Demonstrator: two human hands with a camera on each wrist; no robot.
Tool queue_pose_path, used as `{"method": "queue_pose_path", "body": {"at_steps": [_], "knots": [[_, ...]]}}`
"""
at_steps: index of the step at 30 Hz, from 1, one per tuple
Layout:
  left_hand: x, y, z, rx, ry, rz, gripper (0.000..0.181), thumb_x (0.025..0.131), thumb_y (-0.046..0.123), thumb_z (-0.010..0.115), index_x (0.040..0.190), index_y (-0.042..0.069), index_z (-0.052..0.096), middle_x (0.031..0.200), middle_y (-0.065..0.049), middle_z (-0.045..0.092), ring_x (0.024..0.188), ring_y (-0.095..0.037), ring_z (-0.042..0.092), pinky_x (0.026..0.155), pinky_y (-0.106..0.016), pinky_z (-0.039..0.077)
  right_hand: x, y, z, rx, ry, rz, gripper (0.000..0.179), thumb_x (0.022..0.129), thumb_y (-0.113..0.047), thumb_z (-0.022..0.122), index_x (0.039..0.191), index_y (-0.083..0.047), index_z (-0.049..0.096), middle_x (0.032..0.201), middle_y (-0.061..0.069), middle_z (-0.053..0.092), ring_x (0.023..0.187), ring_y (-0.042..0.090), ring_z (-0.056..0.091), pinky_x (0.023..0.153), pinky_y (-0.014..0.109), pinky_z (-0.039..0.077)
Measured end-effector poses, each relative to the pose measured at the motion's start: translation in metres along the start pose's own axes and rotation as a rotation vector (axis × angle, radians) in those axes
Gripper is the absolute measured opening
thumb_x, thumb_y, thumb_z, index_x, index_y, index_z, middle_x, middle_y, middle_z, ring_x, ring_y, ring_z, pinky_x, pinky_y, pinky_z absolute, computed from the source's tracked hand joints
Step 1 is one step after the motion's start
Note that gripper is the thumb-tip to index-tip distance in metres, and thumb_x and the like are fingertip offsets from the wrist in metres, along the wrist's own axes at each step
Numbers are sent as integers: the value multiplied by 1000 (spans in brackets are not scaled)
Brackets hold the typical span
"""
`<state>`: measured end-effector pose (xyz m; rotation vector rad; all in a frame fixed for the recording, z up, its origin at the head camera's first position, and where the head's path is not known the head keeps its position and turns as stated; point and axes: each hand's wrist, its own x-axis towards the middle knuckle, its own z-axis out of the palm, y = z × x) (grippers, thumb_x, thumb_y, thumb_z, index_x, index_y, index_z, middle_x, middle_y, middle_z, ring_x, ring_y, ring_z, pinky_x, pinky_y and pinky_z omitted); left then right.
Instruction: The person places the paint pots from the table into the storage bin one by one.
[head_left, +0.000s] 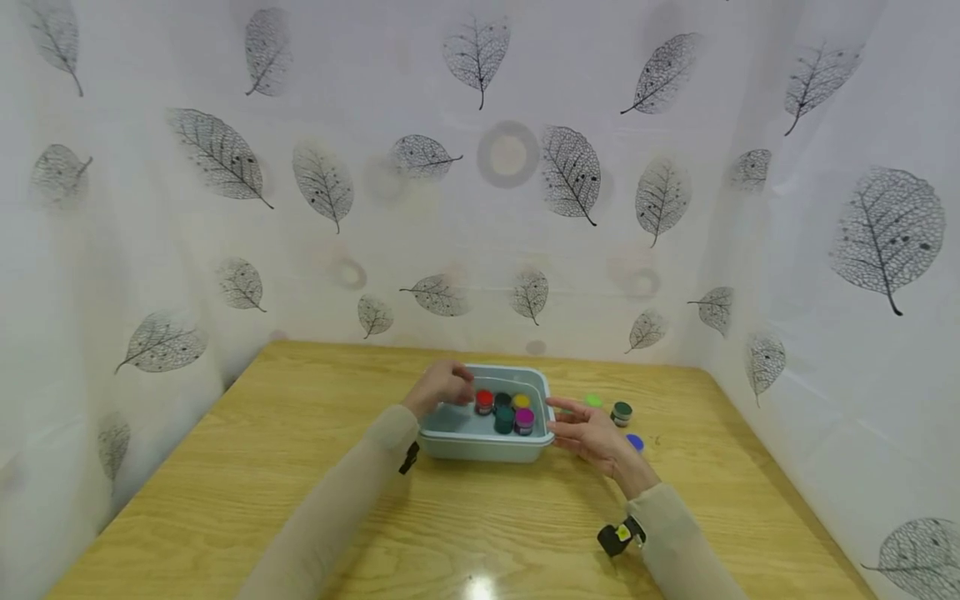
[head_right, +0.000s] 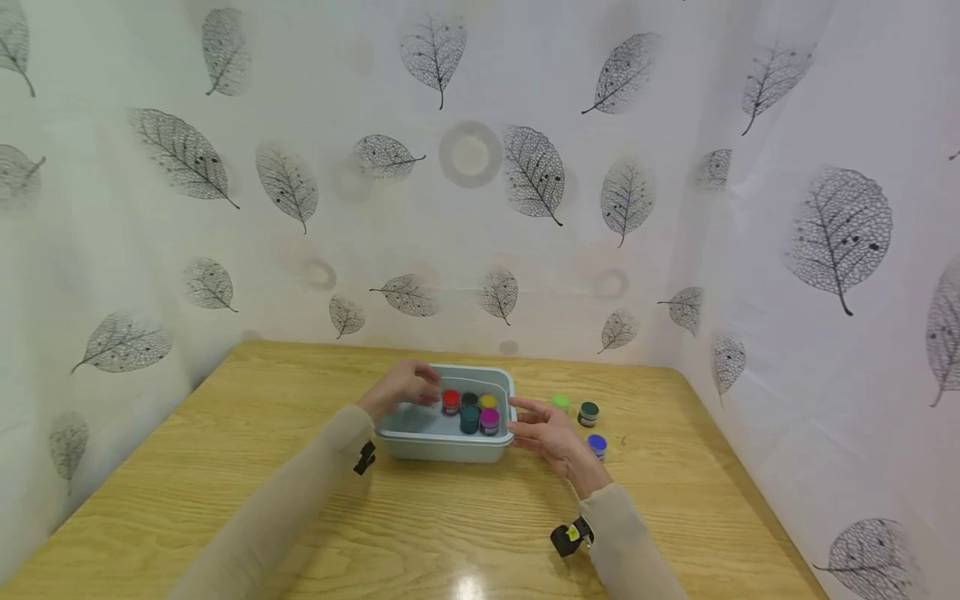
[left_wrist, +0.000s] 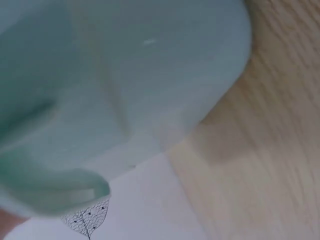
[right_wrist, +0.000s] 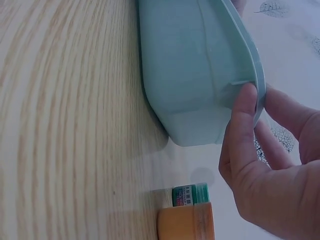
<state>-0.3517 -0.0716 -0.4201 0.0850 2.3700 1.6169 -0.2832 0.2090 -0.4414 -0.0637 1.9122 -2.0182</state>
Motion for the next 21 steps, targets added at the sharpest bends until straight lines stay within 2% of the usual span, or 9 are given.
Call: {"method": "queue_pose_path", "body": {"at_steps": [4,8,15,18,21], "knots": [[-6,6,-7,-56,6,38,30,89,1,65,118,-5,61,109,-19,66,89,-25,69,85,-38,59,0,0,0,-9,21,0,60,94,-5,64,148,-2,40,116,9,52,102,20,64,89,30,58],[-11,12,-13,-63,35,71,21,91,8,66,110,-2,65,101,-17,69,83,-23,69,82,-38,60,-1,-2,-2,-14,51,-7,58,93,-6,65,146,-1,42,121,12,52,102,19,64,90,31,57],[-20,14,-24,-36,85,119,25,92,14,66,111,-3,68,89,-11,71,70,-15,63,77,-41,59,-5,-4,-14,-62,90,-45,52,95,-11,64,142,2,46,116,5,58,93,10,62,80,21,56],[-27,12,-31,-26,96,137,25,94,17,65,109,-1,69,87,-10,71,70,-15,60,69,-36,57,-8,-6,-20,-83,84,-64,50,95,-13,65,141,1,49,113,3,58,94,10,62,81,21,56],[-33,8,-37,-10,109,141,23,95,19,64,106,0,69,85,-8,70,68,-14,57,58,-27,50,-12,-9,-25,-102,85,-82,47,95,-15,65,138,0,52,109,-1,61,94,9,63,85,23,56]]}}
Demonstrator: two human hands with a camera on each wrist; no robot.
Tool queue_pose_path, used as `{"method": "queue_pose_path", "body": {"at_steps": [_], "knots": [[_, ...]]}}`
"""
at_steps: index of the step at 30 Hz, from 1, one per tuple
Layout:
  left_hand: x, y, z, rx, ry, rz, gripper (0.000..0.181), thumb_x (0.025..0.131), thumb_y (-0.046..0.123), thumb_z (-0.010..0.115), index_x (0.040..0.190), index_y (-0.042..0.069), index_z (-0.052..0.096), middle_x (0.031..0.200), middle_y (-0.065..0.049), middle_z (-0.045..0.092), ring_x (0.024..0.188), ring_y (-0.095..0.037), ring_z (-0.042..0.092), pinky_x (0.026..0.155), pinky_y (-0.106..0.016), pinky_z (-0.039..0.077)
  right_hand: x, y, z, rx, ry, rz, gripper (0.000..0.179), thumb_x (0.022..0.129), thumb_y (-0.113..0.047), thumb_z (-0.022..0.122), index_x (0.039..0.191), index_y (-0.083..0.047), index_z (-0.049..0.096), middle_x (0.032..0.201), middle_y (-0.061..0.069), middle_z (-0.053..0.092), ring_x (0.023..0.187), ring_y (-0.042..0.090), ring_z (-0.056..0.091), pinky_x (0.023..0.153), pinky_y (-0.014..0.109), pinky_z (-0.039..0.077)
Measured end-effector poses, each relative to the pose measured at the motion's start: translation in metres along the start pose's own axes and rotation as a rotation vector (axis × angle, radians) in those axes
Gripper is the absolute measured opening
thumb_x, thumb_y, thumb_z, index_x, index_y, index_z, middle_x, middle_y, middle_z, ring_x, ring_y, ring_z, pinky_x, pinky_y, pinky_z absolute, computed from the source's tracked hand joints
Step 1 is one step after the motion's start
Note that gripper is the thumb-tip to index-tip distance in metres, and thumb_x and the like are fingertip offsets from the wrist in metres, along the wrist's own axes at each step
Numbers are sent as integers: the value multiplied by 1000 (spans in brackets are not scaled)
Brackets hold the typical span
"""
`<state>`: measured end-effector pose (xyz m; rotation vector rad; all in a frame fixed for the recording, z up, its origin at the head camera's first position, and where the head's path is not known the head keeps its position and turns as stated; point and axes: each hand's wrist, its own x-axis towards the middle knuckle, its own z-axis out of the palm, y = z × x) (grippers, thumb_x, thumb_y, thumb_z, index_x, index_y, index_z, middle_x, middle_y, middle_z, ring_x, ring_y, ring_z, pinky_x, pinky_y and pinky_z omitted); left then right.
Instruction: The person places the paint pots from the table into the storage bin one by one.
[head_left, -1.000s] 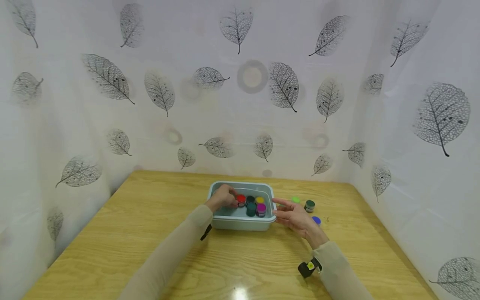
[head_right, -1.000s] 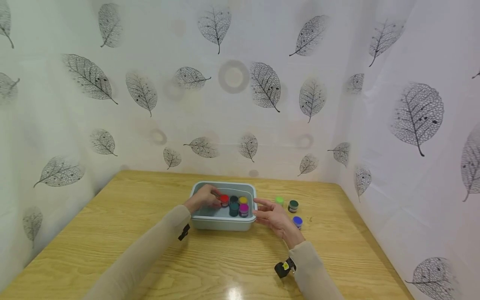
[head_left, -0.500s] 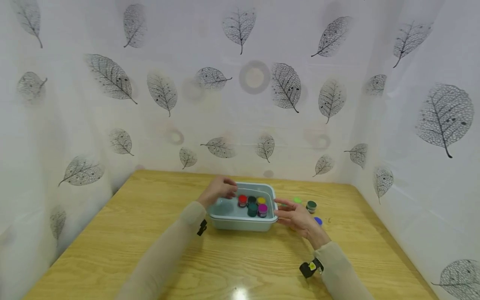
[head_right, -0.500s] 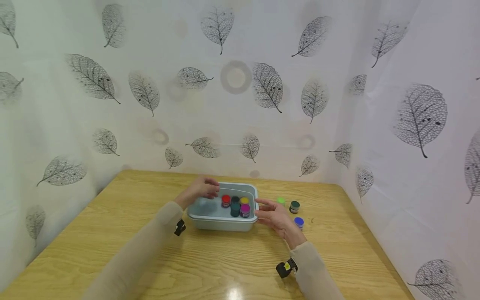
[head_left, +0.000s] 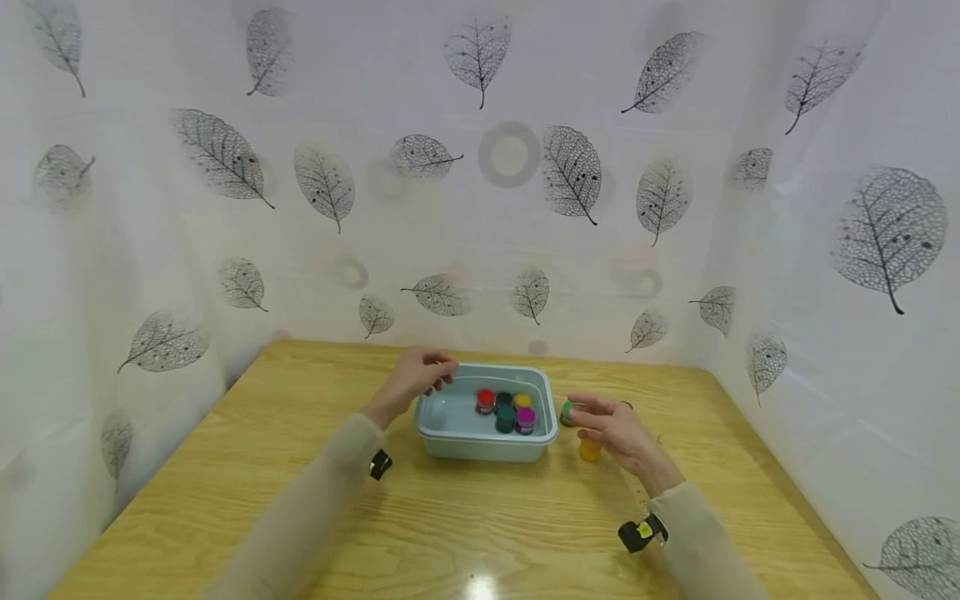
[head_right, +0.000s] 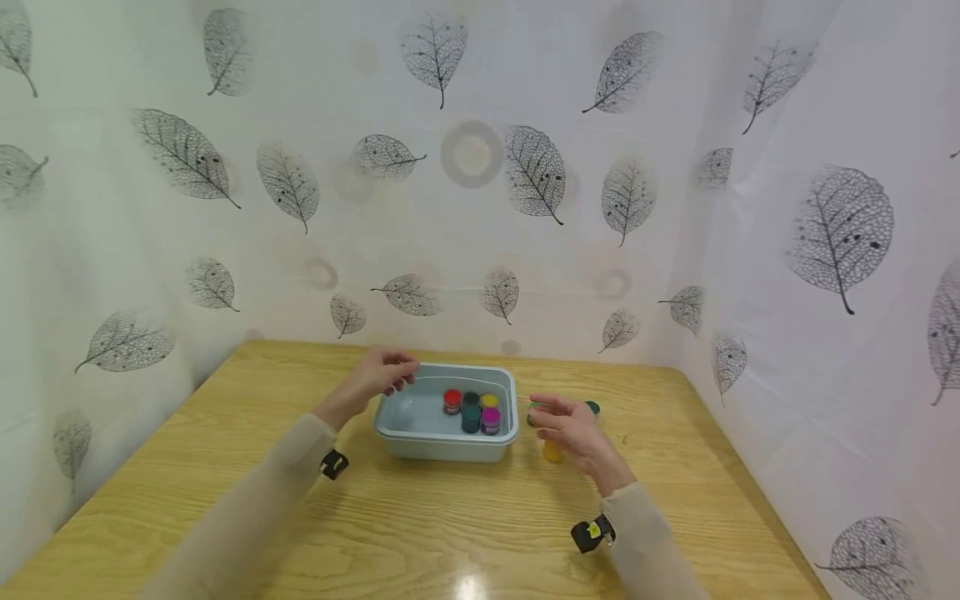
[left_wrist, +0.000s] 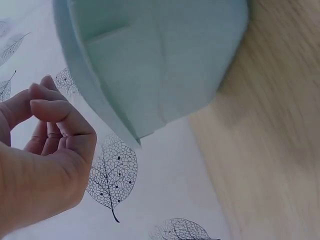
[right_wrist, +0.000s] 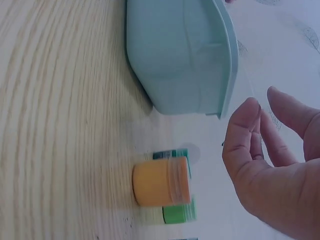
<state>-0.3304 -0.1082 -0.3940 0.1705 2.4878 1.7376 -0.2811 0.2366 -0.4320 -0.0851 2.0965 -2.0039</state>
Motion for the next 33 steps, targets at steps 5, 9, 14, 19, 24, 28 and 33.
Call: {"method": "queue_pose_path", "body": {"at_steps": [5,9,14,19,24,28,33], "knots": [[-8,-12,-6,26,10,3,21,94,16,65,105,-1,68,85,-9,68,67,-13,54,54,-22,43,-5,-2,-13,-33,9,-27,49,97,-15,62,140,2,47,109,-5,63,95,7,62,86,24,56],[-16,-19,-11,57,26,27,21,93,11,66,108,-2,68,91,-10,68,71,-16,55,55,-23,44,-6,1,-23,-70,43,-23,51,97,-17,63,142,1,46,117,2,63,99,9,62,87,25,56],[-24,-28,-17,79,42,63,27,90,6,67,115,-6,66,104,-16,68,83,-20,57,62,-24,47,-8,4,-29,-158,42,-22,55,97,-15,62,143,6,42,138,24,50,113,21,61,93,28,55],[-28,-35,-22,84,57,52,33,88,3,69,119,-4,63,117,-21,64,97,-25,60,72,-30,53,-11,7,-29,-291,44,-40,52,98,-15,61,142,6,44,143,28,46,124,29,55,101,33,52],[-32,-41,-25,60,51,22,42,86,4,71,125,-4,60,121,-22,61,103,-30,60,77,-36,56,-11,10,-26,-338,69,-26,49,98,-16,61,141,3,48,143,25,49,128,31,52,106,38,47],[-33,-46,-26,16,25,-10,50,85,7,73,131,-3,56,123,-24,60,103,-29,62,74,-36,58,-9,15,-24,-353,73,-17,47,96,-13,62,139,2,50,142,24,50,129,33,50,107,41,47],[-34,-48,-25,-76,-18,-61,57,85,5,73,138,2,52,114,-22,62,94,-30,65,69,-33,59,-8,19,-23,-366,70,-24,47,94,-11,64,138,1,52,141,24,52,126,33,53,102,35,50]]}}
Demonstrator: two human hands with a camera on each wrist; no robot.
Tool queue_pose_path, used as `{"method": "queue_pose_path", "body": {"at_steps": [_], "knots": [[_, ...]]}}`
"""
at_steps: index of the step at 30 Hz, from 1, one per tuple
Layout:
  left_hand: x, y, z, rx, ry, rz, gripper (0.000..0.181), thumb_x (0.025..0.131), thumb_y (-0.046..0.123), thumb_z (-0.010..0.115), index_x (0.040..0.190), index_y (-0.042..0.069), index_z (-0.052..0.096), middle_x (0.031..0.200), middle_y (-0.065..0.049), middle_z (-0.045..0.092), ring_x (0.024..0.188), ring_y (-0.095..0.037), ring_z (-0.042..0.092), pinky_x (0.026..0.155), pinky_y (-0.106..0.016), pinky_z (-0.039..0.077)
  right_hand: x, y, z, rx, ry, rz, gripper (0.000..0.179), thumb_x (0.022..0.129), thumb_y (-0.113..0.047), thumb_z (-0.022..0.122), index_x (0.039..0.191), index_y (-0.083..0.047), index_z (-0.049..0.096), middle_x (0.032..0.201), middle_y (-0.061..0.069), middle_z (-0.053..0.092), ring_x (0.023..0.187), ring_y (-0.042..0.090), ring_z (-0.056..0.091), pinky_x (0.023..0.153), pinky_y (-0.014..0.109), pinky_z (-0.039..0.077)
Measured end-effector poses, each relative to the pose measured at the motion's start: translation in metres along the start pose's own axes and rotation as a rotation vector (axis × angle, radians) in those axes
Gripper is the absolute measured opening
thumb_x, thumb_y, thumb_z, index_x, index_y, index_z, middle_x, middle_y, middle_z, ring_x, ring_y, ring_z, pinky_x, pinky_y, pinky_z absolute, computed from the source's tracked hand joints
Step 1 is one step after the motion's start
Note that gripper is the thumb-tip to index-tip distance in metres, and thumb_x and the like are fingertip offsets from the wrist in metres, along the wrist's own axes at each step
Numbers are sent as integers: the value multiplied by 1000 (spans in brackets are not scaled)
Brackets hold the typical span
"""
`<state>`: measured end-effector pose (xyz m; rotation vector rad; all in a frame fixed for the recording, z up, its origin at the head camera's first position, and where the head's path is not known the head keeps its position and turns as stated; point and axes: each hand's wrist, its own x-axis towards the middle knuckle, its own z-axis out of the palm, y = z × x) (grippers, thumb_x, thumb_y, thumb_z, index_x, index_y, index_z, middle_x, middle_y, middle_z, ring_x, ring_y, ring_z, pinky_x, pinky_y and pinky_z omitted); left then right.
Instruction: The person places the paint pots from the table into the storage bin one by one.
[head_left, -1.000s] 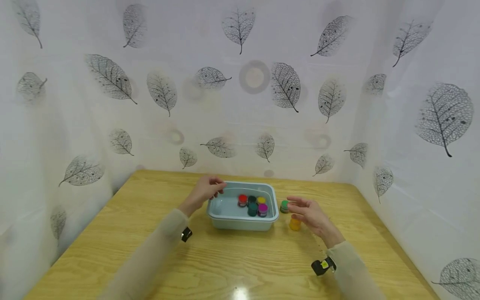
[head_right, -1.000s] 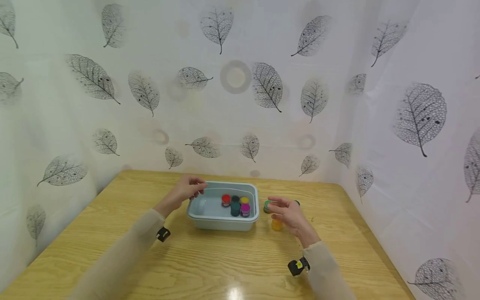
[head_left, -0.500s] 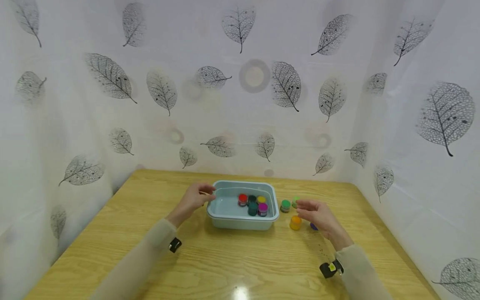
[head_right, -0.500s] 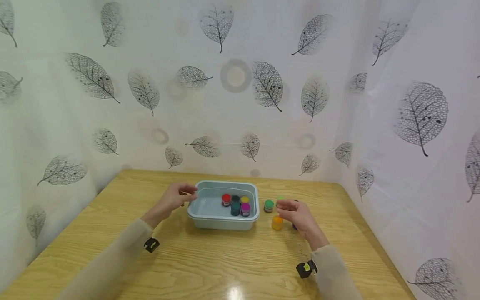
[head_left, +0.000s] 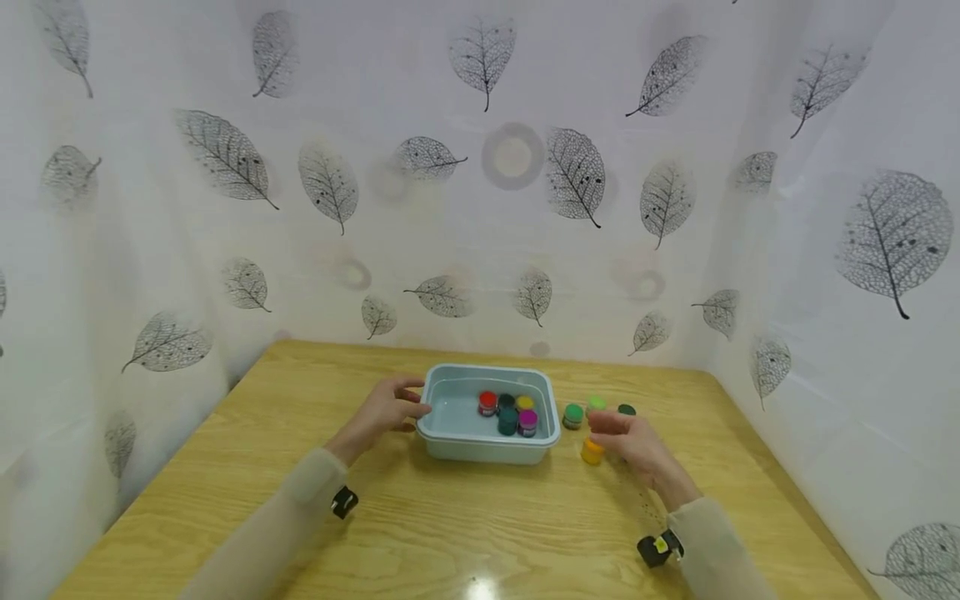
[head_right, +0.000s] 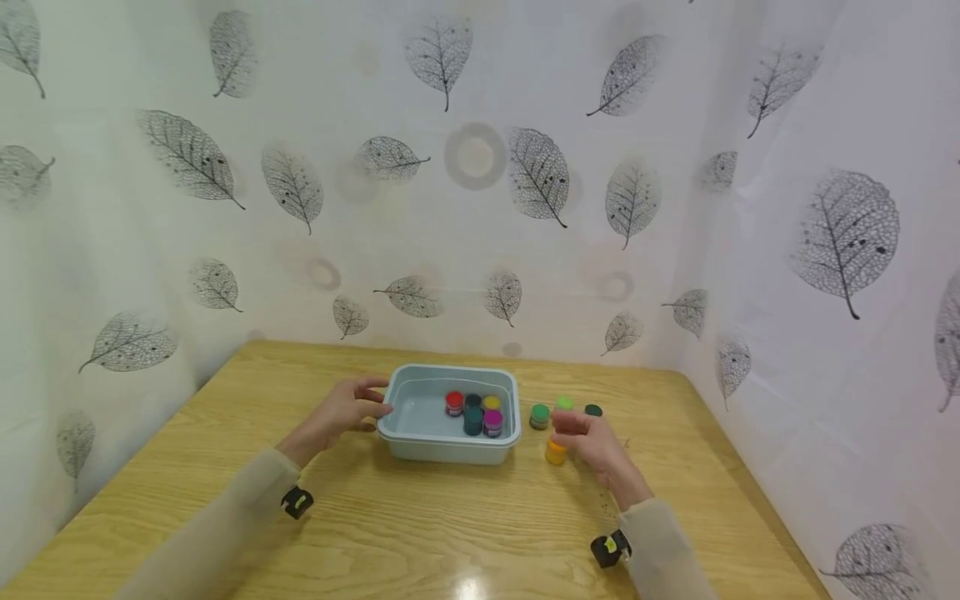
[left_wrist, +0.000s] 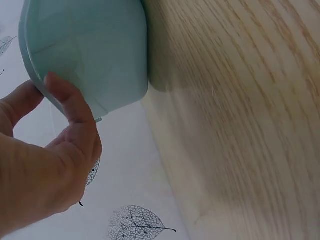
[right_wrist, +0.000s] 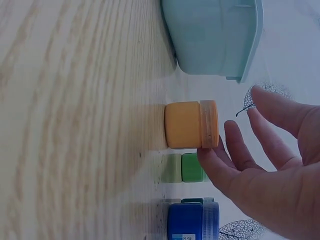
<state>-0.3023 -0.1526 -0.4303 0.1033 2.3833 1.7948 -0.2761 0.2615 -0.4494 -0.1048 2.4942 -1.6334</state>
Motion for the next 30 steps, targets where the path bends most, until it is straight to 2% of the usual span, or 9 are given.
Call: {"method": "queue_pose_path", "body": {"at_steps": [5,9,14,19,23,27,30], "knots": [[0,-2,3,-43,-38,-18,59,88,2,70,142,3,47,104,-19,60,80,-27,66,66,-34,60,-1,3,3,38,-8,-5,49,92,-9,67,137,4,52,139,26,52,122,32,56,97,28,52],[0,-3,2,-43,-44,-36,61,89,3,69,144,5,43,105,-19,58,76,-22,64,67,-35,61,-1,2,5,18,-36,-11,50,90,-8,69,135,4,53,138,25,54,124,35,55,102,35,50],[1,-5,1,-35,-35,-47,60,89,3,69,144,4,42,106,-20,57,75,-21,63,63,-32,60,0,3,6,-60,-124,-30,54,85,-2,71,136,0,54,137,25,54,127,41,50,106,48,46],[2,-4,4,-43,-28,-56,61,89,3,70,143,4,42,106,-19,57,75,-21,63,62,-30,59,0,5,6,-96,-215,-54,59,82,6,68,139,2,51,138,29,51,127,44,48,101,46,50],[3,-3,4,-43,-21,-62,63,89,3,70,144,4,40,107,-19,57,75,-21,63,61,-29,59,2,5,7,-128,-221,-85,56,81,9,67,135,4,53,134,28,55,122,40,52,98,43,52],[3,-2,3,-42,-20,-68,64,89,3,70,145,4,40,108,-19,57,75,-21,63,61,-30,59,5,5,8,-183,-213,-95,51,80,9,69,130,2,59,129,23,60,119,36,54,100,47,50],[2,-2,2,-29,-20,-65,64,89,4,70,145,4,39,109,-20,57,77,-21,64,62,-30,59,6,5,9,-192,-199,-69,49,80,8,71,128,-1,62,130,20,60,121,34,54,104,51,46]]}}
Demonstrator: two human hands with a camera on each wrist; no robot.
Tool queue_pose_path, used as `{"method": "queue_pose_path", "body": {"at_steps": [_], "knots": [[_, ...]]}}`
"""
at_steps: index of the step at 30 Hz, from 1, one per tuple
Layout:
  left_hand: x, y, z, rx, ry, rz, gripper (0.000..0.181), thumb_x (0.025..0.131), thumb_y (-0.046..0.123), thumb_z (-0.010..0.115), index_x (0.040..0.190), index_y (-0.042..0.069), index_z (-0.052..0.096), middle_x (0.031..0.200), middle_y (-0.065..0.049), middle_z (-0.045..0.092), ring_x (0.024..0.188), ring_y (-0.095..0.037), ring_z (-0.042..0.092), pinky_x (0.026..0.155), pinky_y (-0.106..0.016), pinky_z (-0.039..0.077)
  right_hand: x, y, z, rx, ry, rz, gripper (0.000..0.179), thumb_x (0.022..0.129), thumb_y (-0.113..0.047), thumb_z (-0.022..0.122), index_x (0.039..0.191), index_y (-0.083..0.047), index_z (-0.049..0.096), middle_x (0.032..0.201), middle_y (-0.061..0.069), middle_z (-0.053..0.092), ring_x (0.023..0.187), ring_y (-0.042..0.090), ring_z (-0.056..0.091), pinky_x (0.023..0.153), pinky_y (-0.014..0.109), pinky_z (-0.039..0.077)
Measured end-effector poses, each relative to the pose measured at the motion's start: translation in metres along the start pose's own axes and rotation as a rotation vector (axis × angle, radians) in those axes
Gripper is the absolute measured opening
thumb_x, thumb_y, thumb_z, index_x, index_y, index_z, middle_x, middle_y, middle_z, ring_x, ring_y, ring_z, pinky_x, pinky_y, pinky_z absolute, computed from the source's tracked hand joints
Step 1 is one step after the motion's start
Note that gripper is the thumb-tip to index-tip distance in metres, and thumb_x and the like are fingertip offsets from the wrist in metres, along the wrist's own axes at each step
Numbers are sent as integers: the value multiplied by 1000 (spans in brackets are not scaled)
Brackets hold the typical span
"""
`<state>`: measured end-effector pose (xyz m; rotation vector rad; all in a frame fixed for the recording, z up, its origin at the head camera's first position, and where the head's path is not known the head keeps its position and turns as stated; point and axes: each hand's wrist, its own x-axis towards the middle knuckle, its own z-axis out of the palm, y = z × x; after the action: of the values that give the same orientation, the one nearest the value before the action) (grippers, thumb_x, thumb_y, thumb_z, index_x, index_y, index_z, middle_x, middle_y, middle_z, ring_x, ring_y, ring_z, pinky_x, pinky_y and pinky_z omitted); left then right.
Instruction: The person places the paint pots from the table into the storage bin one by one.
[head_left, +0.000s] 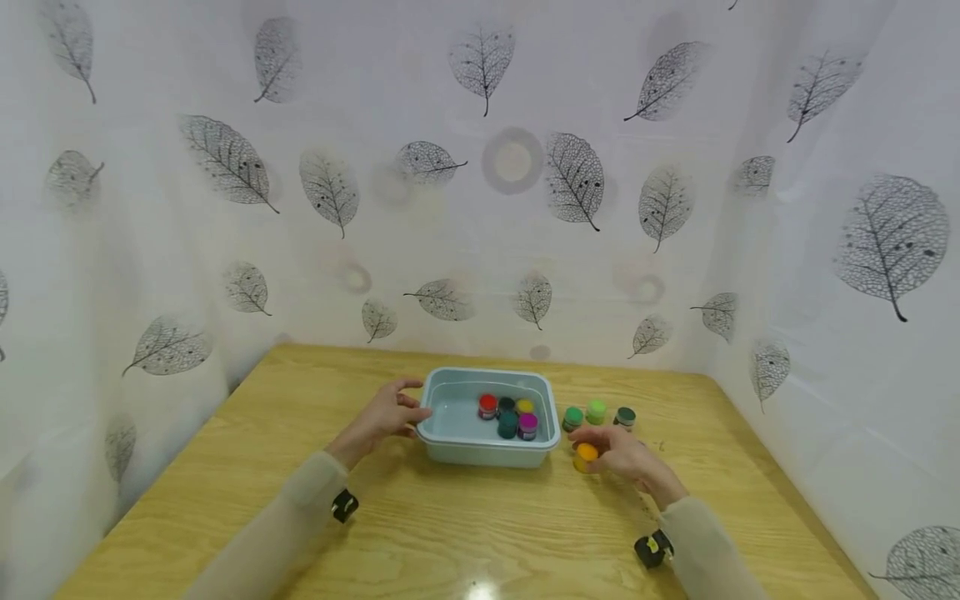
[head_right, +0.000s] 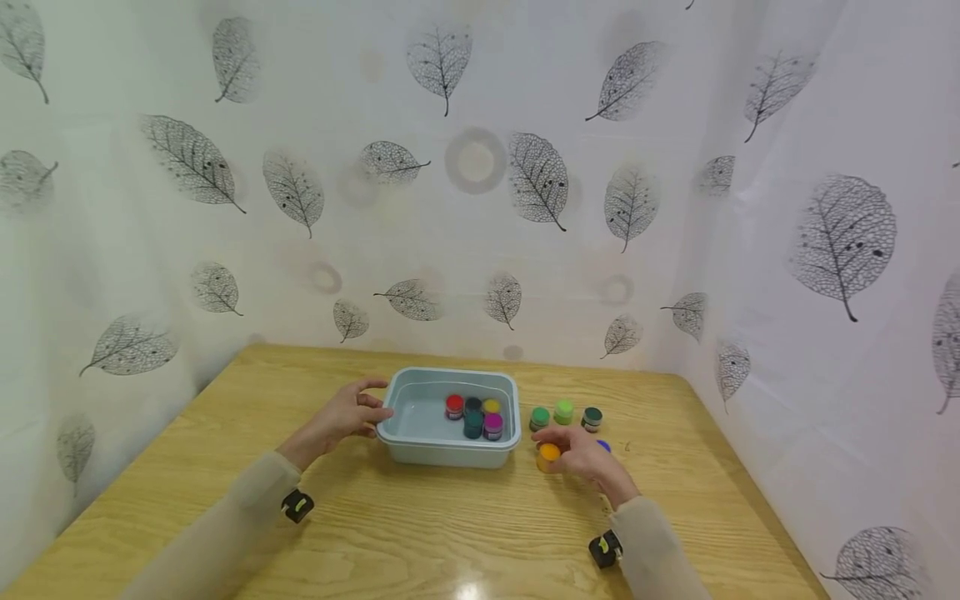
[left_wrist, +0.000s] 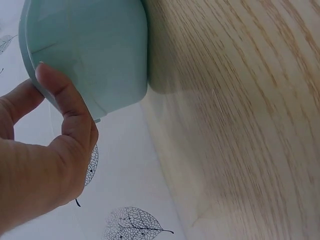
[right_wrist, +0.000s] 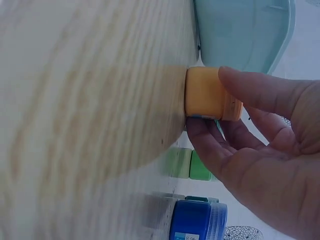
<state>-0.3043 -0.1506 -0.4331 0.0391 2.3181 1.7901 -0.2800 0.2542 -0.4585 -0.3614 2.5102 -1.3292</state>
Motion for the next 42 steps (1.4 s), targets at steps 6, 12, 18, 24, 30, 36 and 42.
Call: {"method": "queue_pose_path", "body": {"at_steps": [6,12,18,24,30,36,42], "knots": [[0,-2,0,6,-4,-4,64,89,5,70,145,4,39,107,-19,57,76,-19,63,62,-30,59,0,-2,4,20,40,66,48,80,5,73,126,-3,63,130,18,61,119,30,55,104,50,45],[1,-2,0,-6,-17,4,62,89,4,69,144,4,40,105,-18,57,76,-20,63,62,-30,58,0,-5,3,47,69,57,49,80,1,74,128,-2,64,130,17,61,114,29,58,95,39,52],[-1,-1,0,-54,-27,7,58,90,4,69,142,4,43,104,-17,59,79,-24,65,67,-34,60,2,-9,0,149,53,-12,52,85,-6,72,134,4,56,136,24,53,111,26,58,88,30,57],[1,-3,1,-107,-18,-8,57,90,4,69,141,6,44,104,-16,59,82,-25,65,73,-38,60,6,-12,0,206,137,-70,56,87,-15,75,134,7,54,130,25,59,100,15,62,84,27,58],[1,-9,0,-125,-15,6,59,90,5,69,143,6,43,104,-15,59,83,-26,66,74,-40,61,8,-17,6,295,234,-57,58,86,-16,76,135,4,55,131,23,60,95,9,65,84,26,58],[0,-12,0,-133,-8,29,59,91,7,68,144,6,43,100,-11,59,76,-21,64,64,-33,60,8,-27,14,358,323,-95,56,86,-18,76,133,4,56,124,24,61,90,8,64,80,26,59],[-1,-12,2,-134,5,37,57,91,7,69,143,6,45,98,-10,58,74,-20,64,61,-31,60,10,-36,15,366,332,-123,54,86,-20,76,133,0,56,122,15,62,95,8,63,83,28,59]]}}
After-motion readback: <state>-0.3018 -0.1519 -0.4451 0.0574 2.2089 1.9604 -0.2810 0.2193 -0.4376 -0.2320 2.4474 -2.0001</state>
